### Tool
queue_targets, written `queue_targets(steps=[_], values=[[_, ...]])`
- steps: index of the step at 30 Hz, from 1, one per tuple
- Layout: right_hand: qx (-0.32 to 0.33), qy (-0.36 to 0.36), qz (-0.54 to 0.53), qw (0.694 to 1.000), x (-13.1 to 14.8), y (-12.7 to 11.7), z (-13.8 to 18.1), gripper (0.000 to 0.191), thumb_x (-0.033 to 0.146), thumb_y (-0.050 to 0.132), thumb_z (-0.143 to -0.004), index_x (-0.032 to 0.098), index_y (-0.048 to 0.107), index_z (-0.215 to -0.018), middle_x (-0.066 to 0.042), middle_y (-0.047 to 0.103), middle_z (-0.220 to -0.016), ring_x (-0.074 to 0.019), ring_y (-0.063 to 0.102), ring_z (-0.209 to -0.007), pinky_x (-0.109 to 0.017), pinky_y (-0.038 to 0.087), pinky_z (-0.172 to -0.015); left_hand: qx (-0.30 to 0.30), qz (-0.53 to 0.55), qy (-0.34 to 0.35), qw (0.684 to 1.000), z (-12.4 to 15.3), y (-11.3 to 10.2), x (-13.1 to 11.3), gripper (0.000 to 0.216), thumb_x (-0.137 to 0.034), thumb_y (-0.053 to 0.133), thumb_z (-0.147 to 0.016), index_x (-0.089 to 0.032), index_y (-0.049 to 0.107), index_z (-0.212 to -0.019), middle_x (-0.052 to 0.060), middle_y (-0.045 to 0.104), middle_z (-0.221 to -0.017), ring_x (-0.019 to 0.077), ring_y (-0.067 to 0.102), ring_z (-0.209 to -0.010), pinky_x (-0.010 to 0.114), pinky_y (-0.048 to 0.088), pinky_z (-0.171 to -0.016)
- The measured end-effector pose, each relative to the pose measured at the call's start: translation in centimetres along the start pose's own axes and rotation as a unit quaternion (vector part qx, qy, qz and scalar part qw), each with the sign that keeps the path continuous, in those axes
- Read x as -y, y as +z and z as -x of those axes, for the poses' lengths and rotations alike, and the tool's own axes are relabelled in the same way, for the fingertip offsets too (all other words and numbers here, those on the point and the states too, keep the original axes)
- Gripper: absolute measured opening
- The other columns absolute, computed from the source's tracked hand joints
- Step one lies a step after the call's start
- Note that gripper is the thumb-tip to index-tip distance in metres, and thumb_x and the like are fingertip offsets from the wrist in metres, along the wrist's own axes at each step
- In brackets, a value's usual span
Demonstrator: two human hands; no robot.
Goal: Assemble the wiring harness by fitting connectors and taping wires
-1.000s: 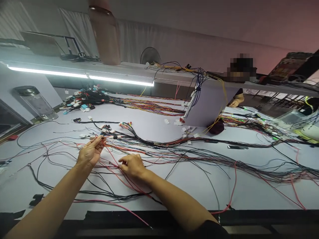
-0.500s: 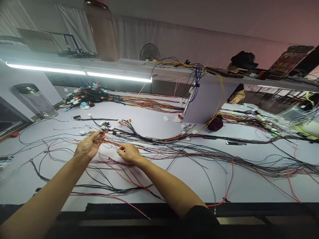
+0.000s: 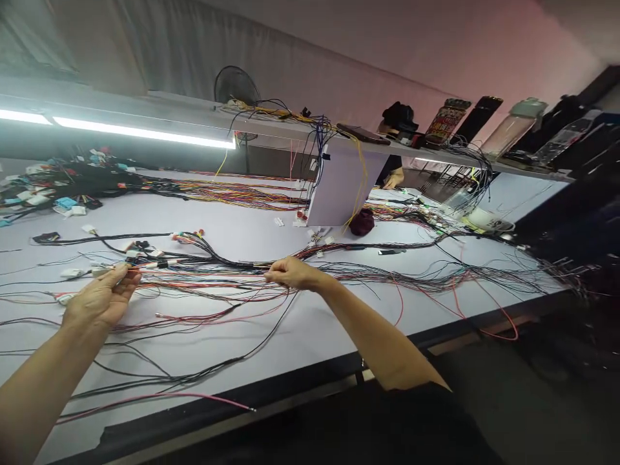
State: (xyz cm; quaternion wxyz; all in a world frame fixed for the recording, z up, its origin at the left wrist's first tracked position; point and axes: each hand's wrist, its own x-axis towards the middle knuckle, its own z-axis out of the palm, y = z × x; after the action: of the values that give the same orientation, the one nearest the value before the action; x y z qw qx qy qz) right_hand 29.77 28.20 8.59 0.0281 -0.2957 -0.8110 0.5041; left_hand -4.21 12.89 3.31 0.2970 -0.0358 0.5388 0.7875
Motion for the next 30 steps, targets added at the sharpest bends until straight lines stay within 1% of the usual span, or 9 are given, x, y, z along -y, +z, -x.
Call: queue_targets(steps=[3,7,10,13,19,22,26,28,30], values=[[-0.027,-0.012,0.078,0.997,-0.6,-0.7,1.1,0.025,0.038,0.057,-0.087,0.015,0.068,-0.085,0.003,0.059,-0.062,-0.009,0.053,-0.056,-0.021,0.038,-0.056,0.002,0.002,0.012,1.0,0.2,0.3,0.1,0.014,-0.002,0.062,-0.083,-0.013,0.058,-0.077,-0.005,0.063,-0.071,0.007,0.061,-0.073,0.022,0.053,-0.083],[-0.138,-0.014,0.242,0.96,-2.0,1.7,0.4,0.016,0.028,0.058,-0.089,0.021,0.072,-0.087,-0.002,0.071,-0.08,-0.0152,0.062,-0.075,-0.024,0.038,-0.064,0.008,-0.013,0.005,1.0,-0.1,-0.2,-0.1,0.011,-0.002,0.06,-0.085,-0.012,0.059,-0.08,-0.003,0.063,-0.074,0.0065,0.061,-0.073,0.023,0.054,-0.083],[-0.16,-0.025,0.265,0.95,-3.5,4.1,-0.3,0.015,0.025,0.058,-0.09,0.023,0.073,-0.089,-0.003,0.073,-0.094,-0.0189,0.063,-0.087,-0.027,0.038,-0.067,0.008,-0.034,-0.01,0.999,-0.5,-1.2,-0.2,0.012,-0.003,0.057,-0.087,-0.012,0.059,-0.079,0.0,0.064,-0.074,0.0075,0.063,-0.071,0.021,0.056,-0.076],[-0.171,-0.047,0.278,0.944,-4.9,5.5,-0.6,0.018,0.027,0.054,-0.093,0.024,0.072,-0.091,-0.001,0.073,-0.097,-0.018,0.064,-0.089,-0.026,0.04,-0.069,0.014,-0.053,-0.023,0.998,-0.8,-2.4,-0.3,0.012,-0.005,0.056,-0.087,-0.012,0.061,-0.079,0.004,0.065,-0.074,0.0114,0.067,-0.073,0.024,0.058,-0.071],[-0.222,-0.095,0.28,0.929,-7.4,6.6,-0.6,0.025,0.033,0.049,-0.096,0.023,0.071,-0.093,-0.003,0.073,-0.097,-0.0171,0.065,-0.09,-0.026,0.045,-0.075,0.055,-0.104,-0.049,0.992,0.1,-3.8,-1.4,0.004,-0.007,0.061,-0.084,-0.008,0.065,-0.084,0.015,0.068,-0.084,0.0212,0.071,-0.077,0.029,0.06,-0.065],[-0.241,-0.118,0.277,0.923,-8.2,6.7,-0.8,0.03,0.037,0.044,-0.098,0.021,0.07,-0.095,-0.005,0.072,-0.095,-0.0176,0.065,-0.089,-0.027,0.045,-0.077,0.067,-0.125,-0.047,0.989,0.9,-4.6,-2.6,0.005,-0.006,0.065,-0.08,-0.006,0.066,-0.085,0.017,0.069,-0.09,0.0235,0.071,-0.079,0.032,0.06,-0.068],[-0.258,-0.147,0.293,0.909,-7.4,6.3,-0.5,0.031,0.04,0.045,-0.098,0.02,0.07,-0.099,-0.006,0.072,-0.098,-0.0201,0.063,-0.092,-0.031,0.041,-0.08,0.072,-0.138,0.01,0.988,2.3,-6.2,-4.1,0.01,-0.009,0.073,-0.075,-0.008,0.067,-0.082,0.01,0.07,-0.089,0.0212,0.071,-0.082,0.035,0.058,-0.08],[-0.269,-0.181,0.316,0.892,-6.0,6.6,0.1,0.029,0.039,0.047,-0.098,0.021,0.068,-0.104,-0.007,0.072,-0.102,-0.0208,0.062,-0.095,-0.033,0.039,-0.082,0.071,-0.144,0.029,0.987,3.1,-7.3,-4.6,0.012,-0.011,0.075,-0.074,-0.008,0.067,-0.083,0.008,0.07,-0.086,0.0199,0.07,-0.08,0.035,0.057,-0.082],[-0.253,-0.226,0.326,0.882,-4.0,7.9,1.2,0.026,0.036,0.049,-0.098,0.02,0.067,-0.105,-0.006,0.071,-0.101,-0.0198,0.061,-0.095,-0.033,0.038,-0.083,0.063,-0.147,0.031,0.987,3.8,-8.6,-4.8,0.015,-0.012,0.075,-0.074,-0.007,0.067,-0.084,0.007,0.07,-0.084,0.0191,0.07,-0.078,0.036,0.057,-0.083]])
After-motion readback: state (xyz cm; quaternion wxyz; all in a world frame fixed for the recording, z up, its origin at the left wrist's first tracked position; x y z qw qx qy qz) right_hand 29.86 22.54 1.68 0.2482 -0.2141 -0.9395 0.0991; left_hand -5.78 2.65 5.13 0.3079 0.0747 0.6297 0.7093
